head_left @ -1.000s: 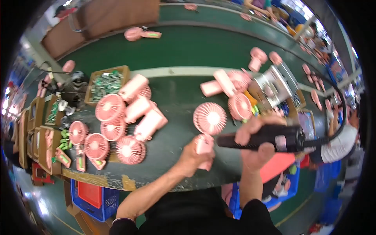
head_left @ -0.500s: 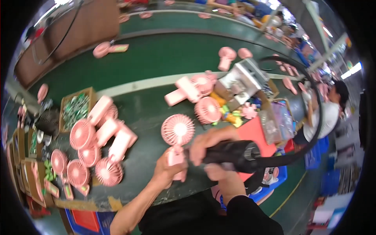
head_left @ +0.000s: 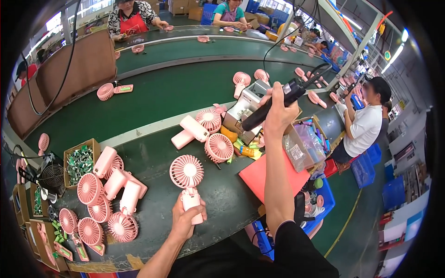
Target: The person assembles portable handheld fans by inserting batteries into the fan casings and securing components with an electric screwdriver.
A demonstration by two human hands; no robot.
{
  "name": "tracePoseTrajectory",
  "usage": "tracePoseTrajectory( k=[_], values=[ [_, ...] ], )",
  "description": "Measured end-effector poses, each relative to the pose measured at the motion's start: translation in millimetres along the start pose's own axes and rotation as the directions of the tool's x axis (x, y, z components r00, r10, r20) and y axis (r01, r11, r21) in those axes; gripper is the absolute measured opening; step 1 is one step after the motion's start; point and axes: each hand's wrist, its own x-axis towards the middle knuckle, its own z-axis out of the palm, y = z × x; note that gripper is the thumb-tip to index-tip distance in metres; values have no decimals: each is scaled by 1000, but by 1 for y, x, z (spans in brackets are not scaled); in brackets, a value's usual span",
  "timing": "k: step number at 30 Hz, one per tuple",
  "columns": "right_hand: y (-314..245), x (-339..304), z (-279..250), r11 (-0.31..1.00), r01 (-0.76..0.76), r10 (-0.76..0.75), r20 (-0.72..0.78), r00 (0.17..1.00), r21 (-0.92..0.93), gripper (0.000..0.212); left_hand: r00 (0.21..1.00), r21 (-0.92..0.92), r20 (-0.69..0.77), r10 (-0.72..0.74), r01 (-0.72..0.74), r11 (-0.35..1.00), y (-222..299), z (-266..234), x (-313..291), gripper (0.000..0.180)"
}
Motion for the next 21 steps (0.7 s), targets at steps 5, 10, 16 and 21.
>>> tracePoseTrajectory(
  k=[5,10,16,21],
  values=[
    [6,18,17,998,59,-58,-31,998,24,22,1000,-49,-27,-14,13,999,2,-3,2,43],
    [23,39,21,944,224,-192,146,970,-243,18,999,-91,-30,-28,25,996,1,1,2,43],
    [31,30,35,993,-98,109,176,978,-70,23,998,-53,-63,-14,10,999,-1,-6,2,46],
    [1,9,17,904,-344,287,236,929,254,22,1000,-24,2,0,0,1000,-3,-3,10,46]
  ],
)
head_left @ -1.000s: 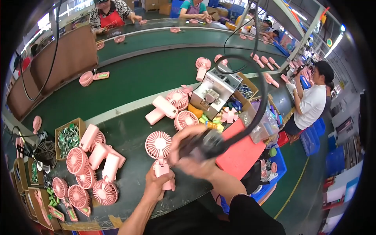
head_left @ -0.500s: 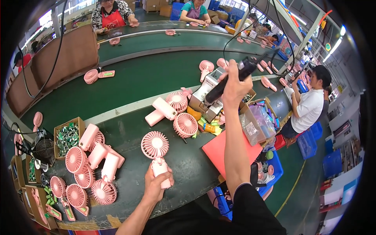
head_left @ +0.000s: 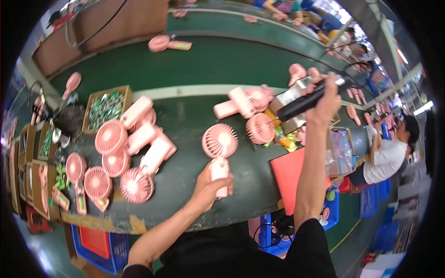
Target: The person assembles portable handheld fans by inserting batteries into the fan casings and securing components with an electric screwdriver.
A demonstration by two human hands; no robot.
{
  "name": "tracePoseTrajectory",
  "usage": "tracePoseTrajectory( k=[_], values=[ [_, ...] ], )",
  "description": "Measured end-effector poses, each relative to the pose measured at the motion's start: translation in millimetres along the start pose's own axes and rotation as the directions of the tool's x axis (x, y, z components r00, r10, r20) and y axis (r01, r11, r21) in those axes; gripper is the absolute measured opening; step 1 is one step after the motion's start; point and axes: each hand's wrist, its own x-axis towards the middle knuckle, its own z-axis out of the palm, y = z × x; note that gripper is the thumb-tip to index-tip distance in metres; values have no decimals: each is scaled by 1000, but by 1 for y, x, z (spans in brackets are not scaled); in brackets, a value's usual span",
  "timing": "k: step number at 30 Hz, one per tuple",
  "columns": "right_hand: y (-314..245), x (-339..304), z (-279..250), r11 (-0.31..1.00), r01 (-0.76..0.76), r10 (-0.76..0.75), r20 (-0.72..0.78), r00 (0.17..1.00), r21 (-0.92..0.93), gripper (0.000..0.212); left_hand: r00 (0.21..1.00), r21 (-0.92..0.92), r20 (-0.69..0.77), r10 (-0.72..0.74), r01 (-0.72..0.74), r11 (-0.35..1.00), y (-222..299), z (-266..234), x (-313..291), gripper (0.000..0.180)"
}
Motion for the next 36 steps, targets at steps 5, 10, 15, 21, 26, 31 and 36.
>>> tracePoseTrajectory(
  k=[5,10,15,21,26,31,36],
  values=[
    [-6,-80,30,981,-139,114,178,977,135,35,999,-17,-35,1,-2,1000,2,-5,-3,41],
    [0,-141,42,998,-53,37,378,925,32,47,999,-23,-23,-39,38,999,3,-4,-4,36],
    [8,-157,46,998,41,-57,467,882,45,52,999,-35,-30,-34,33,999,5,-1,-5,34],
    [13,-158,49,996,60,-83,442,893,64,56,998,-30,-40,-46,45,999,5,-2,-5,33],
    [16,-158,50,996,55,-80,447,891,70,54,998,-30,-41,-49,48,998,6,-2,-4,32],
    [18,-158,50,995,55,-85,442,893,80,53,998,-18,-34,-51,51,999,6,-2,-5,33],
    [19,-157,50,997,57,-76,432,898,57,50,998,-8,-36,-51,51,999,5,-2,-5,36]
  ],
)
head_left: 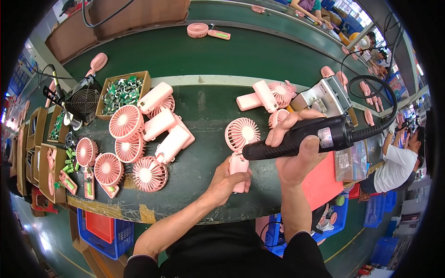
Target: The person assembles portable handheld fans by inserting batteries into the fan casings and securing components with an electric screwdriver.
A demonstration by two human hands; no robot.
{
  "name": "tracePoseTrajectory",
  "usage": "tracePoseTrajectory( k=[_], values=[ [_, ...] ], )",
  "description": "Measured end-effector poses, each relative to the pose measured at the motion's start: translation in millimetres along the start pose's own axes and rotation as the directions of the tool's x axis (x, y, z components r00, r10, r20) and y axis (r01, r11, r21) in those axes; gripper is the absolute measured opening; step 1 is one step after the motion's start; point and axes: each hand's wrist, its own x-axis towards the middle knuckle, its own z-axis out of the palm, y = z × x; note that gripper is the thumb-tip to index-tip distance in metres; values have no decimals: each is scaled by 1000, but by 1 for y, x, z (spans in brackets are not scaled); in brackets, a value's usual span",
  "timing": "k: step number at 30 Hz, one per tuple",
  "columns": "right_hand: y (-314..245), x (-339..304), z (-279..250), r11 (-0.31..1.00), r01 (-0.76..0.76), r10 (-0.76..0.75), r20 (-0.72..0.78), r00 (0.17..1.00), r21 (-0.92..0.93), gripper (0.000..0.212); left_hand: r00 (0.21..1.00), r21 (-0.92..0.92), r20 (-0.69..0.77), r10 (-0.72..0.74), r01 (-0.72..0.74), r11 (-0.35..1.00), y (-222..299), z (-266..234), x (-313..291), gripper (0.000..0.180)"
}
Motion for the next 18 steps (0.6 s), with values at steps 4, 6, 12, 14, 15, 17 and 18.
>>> tracePoseTrajectory(
  k=[4,6,12,14,15,17,18],
  values=[
    [2,0,0,1000,-14,14,-4,1000,2,49,1000,2,4,-11,11,1000,0,1,0,38],
    [3,0,0,1000,-16,16,-3,1000,0,49,1000,1,3,-13,13,1000,0,0,0,38],
    [10,0,-2,999,-11,11,5,1000,50,46,1000,3,0,-26,26,1000,2,2,0,38],
    [12,-1,-2,999,-12,11,7,1000,36,45,1000,3,7,-31,31,1000,2,2,0,38],
    [13,-1,-2,1000,-11,11,9,1000,23,45,1000,2,7,-28,28,1000,2,3,0,39],
    [17,-1,-5,999,-48,48,9,999,7,44,1000,0,7,-26,26,1000,1,3,0,40],
    [16,-1,-4,998,-54,54,-12,998,-23,45,1000,0,11,-25,25,1000,2,3,0,40]
  ],
)
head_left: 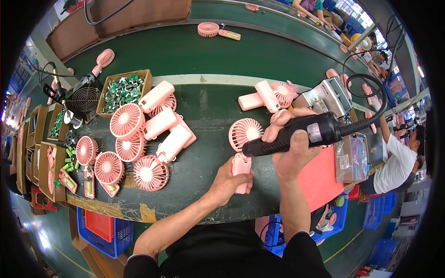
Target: The person assembles portable handheld fans by inserting batteries into the fan casings and securing components with an electric screwdriver.
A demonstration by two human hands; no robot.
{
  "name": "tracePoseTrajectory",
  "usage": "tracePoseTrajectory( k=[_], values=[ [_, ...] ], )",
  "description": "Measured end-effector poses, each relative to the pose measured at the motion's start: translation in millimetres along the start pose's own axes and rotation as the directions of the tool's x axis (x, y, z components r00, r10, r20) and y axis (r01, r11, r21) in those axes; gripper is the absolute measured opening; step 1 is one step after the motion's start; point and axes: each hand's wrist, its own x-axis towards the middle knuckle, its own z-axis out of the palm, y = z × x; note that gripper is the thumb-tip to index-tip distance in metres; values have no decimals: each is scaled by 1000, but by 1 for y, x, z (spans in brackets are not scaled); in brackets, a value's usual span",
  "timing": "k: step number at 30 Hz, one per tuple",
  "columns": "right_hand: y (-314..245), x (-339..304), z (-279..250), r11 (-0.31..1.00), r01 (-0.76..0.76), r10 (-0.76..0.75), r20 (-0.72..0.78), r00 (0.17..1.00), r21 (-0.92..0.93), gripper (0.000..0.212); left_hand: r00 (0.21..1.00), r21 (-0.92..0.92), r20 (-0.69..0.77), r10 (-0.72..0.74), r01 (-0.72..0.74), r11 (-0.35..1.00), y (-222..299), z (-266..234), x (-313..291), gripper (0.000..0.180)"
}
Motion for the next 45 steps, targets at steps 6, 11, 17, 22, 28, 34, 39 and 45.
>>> tracePoseTrajectory(
  k=[6,11,17,22,28,34,39,45],
  values=[
    [-20,-6,0,998,7,-7,-1,1000,56,55,1000,-5,-3,-5,5,1000,-2,-3,0,41],
    [-19,-7,0,999,8,-9,16,1000,41,54,1000,3,-3,0,0,1000,-1,-1,-1,42],
    [-12,-9,2,999,1,-2,25,1000,52,52,999,-12,-36,4,-4,1000,-1,1,-1,36],
    [-12,-11,8,1000,-1,-1,108,994,22,46,1000,11,-19,-18,18,1000,1,-3,1,46],
    [-10,-12,13,999,-39,39,176,984,-2,44,999,67,-26,-20,21,997,4,-3,-3,52],
    [-14,-15,5,994,-100,109,197,974,-53,43,999,155,-26,-21,24,988,1,1,-5,49],
    [-7,-33,11,933,-103,127,45,991,-346,39,999,34,-54,6,-4,999,-16,-13,-1,37],
    [-73,6,1,979,-83,107,-122,987,186,46,996,-12,-77,50,-51,999,-5,3,-9,23]
  ],
)
